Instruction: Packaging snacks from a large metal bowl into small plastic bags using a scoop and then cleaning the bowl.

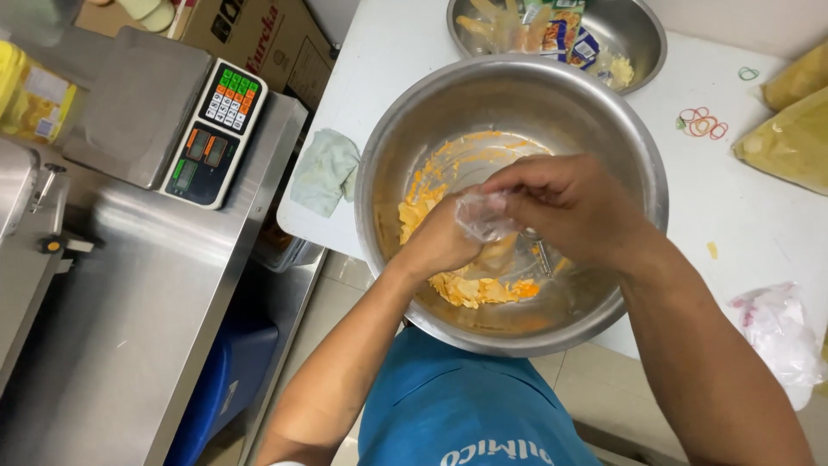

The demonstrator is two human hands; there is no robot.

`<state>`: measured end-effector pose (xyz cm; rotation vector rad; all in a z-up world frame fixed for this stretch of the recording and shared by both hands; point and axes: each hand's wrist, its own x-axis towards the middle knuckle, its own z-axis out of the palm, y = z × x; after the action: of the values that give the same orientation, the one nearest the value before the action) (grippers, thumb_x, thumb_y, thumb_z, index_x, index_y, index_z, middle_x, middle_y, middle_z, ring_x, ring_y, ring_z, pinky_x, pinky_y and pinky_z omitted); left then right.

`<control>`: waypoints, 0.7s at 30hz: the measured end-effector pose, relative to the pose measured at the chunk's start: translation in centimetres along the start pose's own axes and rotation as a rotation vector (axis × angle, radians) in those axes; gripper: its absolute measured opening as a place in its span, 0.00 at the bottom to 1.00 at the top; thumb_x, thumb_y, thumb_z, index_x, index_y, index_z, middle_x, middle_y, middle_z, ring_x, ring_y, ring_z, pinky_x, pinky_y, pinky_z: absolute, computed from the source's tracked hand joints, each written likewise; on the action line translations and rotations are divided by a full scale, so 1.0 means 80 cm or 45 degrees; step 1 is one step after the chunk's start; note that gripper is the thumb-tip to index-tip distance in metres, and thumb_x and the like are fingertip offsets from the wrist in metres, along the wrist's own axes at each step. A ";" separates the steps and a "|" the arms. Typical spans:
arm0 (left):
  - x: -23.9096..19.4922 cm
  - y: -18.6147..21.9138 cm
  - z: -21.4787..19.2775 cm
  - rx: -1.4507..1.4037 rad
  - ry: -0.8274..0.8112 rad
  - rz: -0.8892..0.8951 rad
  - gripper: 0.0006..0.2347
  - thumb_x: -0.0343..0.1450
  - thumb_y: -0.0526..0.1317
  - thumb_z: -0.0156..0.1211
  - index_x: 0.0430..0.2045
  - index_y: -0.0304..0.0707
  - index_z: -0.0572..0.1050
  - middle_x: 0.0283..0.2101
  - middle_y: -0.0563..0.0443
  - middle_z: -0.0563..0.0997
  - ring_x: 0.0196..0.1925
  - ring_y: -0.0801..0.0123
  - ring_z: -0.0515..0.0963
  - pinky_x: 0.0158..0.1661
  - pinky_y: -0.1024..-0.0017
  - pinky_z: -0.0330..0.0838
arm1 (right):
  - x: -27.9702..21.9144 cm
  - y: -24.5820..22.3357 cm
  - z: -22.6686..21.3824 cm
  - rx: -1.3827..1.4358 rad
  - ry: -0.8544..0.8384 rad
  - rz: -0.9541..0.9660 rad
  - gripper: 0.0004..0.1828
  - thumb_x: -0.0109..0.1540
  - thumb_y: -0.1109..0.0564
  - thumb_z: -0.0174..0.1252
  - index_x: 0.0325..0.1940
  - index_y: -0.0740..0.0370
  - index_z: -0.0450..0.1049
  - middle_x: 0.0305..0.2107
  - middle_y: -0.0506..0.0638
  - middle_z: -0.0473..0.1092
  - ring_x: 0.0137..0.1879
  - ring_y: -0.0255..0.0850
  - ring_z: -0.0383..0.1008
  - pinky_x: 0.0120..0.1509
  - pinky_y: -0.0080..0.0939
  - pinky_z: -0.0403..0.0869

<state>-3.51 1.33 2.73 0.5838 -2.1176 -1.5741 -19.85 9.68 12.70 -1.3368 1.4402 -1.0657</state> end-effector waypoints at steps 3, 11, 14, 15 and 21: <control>-0.010 0.024 -0.011 -0.111 -0.075 0.013 0.09 0.71 0.39 0.63 0.36 0.29 0.78 0.37 0.34 0.82 0.42 0.48 0.82 0.49 0.53 0.73 | -0.011 0.008 -0.020 0.114 0.201 -0.117 0.10 0.63 0.70 0.62 0.48 0.71 0.79 0.31 0.54 0.74 0.34 0.35 0.77 0.39 0.37 0.80; -0.013 -0.031 -0.008 0.260 -0.235 0.274 0.17 0.68 0.27 0.47 0.49 0.38 0.75 0.59 0.38 0.77 0.67 0.50 0.71 0.73 0.42 0.47 | -0.030 -0.042 0.016 -0.580 0.031 0.468 0.51 0.47 0.45 0.71 0.75 0.36 0.61 0.73 0.42 0.55 0.76 0.41 0.55 0.66 0.47 0.66; -0.017 -0.006 -0.006 0.330 -0.315 0.228 0.17 0.78 0.41 0.48 0.63 0.43 0.66 0.46 0.51 0.83 0.63 0.55 0.73 0.72 0.36 0.40 | -0.030 0.039 0.015 -0.642 0.147 -0.152 0.20 0.61 0.64 0.52 0.48 0.46 0.84 0.34 0.45 0.76 0.37 0.37 0.75 0.42 0.39 0.71; -0.015 -0.008 -0.002 0.327 -0.317 0.232 0.17 0.78 0.41 0.48 0.63 0.43 0.66 0.46 0.51 0.83 0.63 0.55 0.73 0.72 0.36 0.40 | -0.031 0.028 0.009 -0.645 0.151 -0.149 0.20 0.61 0.64 0.52 0.48 0.46 0.84 0.34 0.45 0.76 0.37 0.37 0.75 0.42 0.39 0.71; -0.022 -0.015 -0.008 0.267 -0.172 0.259 0.10 0.79 0.47 0.46 0.42 0.45 0.74 0.35 0.55 0.72 0.47 0.64 0.67 0.48 0.65 0.64 | -0.042 0.013 -0.021 -0.338 0.247 -0.129 0.06 0.64 0.63 0.63 0.44 0.62 0.82 0.37 0.49 0.78 0.40 0.34 0.77 0.44 0.31 0.73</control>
<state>-1.65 1.52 1.59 0.3225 -2.3778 -1.3243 -21.60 13.13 12.24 -1.5410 1.7200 -1.1237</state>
